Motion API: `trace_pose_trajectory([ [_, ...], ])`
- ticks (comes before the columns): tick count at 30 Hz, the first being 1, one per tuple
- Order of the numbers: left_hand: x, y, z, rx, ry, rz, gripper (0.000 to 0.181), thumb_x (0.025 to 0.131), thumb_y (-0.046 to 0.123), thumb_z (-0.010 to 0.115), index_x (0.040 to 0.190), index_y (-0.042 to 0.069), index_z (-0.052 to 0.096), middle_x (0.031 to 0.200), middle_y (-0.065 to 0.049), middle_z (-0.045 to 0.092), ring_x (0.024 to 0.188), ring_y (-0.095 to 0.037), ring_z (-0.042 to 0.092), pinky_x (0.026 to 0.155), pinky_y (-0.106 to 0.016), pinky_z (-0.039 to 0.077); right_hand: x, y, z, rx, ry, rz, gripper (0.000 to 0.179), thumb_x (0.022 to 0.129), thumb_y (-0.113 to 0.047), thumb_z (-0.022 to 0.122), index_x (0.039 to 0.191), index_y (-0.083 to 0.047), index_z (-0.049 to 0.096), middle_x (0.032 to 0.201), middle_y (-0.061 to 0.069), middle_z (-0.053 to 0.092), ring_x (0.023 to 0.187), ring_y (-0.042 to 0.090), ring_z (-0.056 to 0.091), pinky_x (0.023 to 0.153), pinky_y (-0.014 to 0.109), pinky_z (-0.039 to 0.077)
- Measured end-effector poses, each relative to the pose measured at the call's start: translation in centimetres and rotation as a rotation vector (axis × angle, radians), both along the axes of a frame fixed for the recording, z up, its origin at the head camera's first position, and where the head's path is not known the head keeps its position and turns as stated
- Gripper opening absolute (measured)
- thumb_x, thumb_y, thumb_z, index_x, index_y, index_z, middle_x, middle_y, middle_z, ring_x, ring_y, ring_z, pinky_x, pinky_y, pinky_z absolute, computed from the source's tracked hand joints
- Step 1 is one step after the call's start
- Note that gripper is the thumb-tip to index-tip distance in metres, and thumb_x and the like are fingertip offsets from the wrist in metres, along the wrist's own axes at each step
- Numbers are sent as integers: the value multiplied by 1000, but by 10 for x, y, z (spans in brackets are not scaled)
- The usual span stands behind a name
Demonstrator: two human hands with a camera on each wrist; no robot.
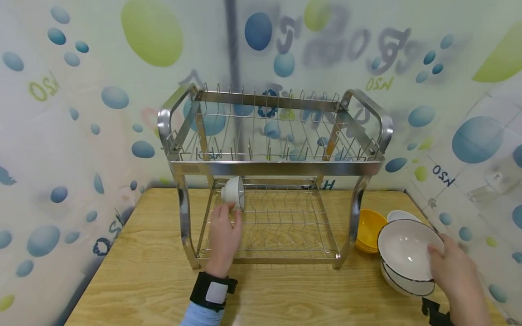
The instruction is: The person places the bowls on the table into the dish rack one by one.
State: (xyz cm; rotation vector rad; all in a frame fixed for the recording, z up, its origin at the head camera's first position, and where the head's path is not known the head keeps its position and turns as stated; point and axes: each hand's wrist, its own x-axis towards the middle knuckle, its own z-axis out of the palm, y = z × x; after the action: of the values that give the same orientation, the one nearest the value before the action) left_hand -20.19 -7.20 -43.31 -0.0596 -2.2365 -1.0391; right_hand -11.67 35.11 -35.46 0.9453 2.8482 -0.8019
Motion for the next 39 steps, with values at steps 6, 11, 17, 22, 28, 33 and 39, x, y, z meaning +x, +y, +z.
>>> trace_pose_trajectory([
  [6,1,4,1,0,0,-7,25,91,17,61,109,-1,62,105,-19,60,98,-32,58,77,-44,51,4,-20,10,-34,25,45,61,104,-30,31,150,-1,5,145,37,20,123,56,31,90,65,40],
  [11,-2,8,1,-1,-1,6,24,89,14,64,108,-1,62,104,-18,61,97,-33,59,76,-44,51,3,-29,12,-13,80,114,60,103,-29,32,149,4,11,143,38,25,122,57,33,89,65,41],
  [17,-2,11,1,-9,11,4,24,89,15,64,107,0,62,101,-18,62,93,-33,59,74,-44,51,4,-35,11,-5,116,162,59,103,-32,28,148,5,15,141,40,27,122,58,32,92,68,36],
  [22,-2,15,1,4,4,-9,24,89,16,63,107,-1,62,101,-18,62,92,-33,59,73,-44,50,6,-41,13,-19,110,218,62,103,-34,26,147,8,14,141,41,26,125,59,29,95,69,32],
  [28,-1,20,1,25,-16,-37,26,91,17,62,108,-2,62,104,-18,61,95,-33,58,77,-45,50,5,-52,15,-22,134,272,58,103,-31,29,144,10,22,136,40,35,118,55,39,88,62,41],
  [33,1,23,1,33,-30,-56,25,92,19,61,109,0,61,104,-17,61,95,-31,58,77,-44,51,4,-61,15,-45,119,292,61,103,-34,29,146,9,18,138,39,34,118,54,41,91,62,40],
  [39,4,29,4,31,-35,-90,25,92,19,60,108,0,62,102,-16,62,91,-32,60,75,-42,51,2,-66,14,-43,138,342,59,103,-34,28,143,9,24,136,37,39,115,52,45,92,63,39],
])
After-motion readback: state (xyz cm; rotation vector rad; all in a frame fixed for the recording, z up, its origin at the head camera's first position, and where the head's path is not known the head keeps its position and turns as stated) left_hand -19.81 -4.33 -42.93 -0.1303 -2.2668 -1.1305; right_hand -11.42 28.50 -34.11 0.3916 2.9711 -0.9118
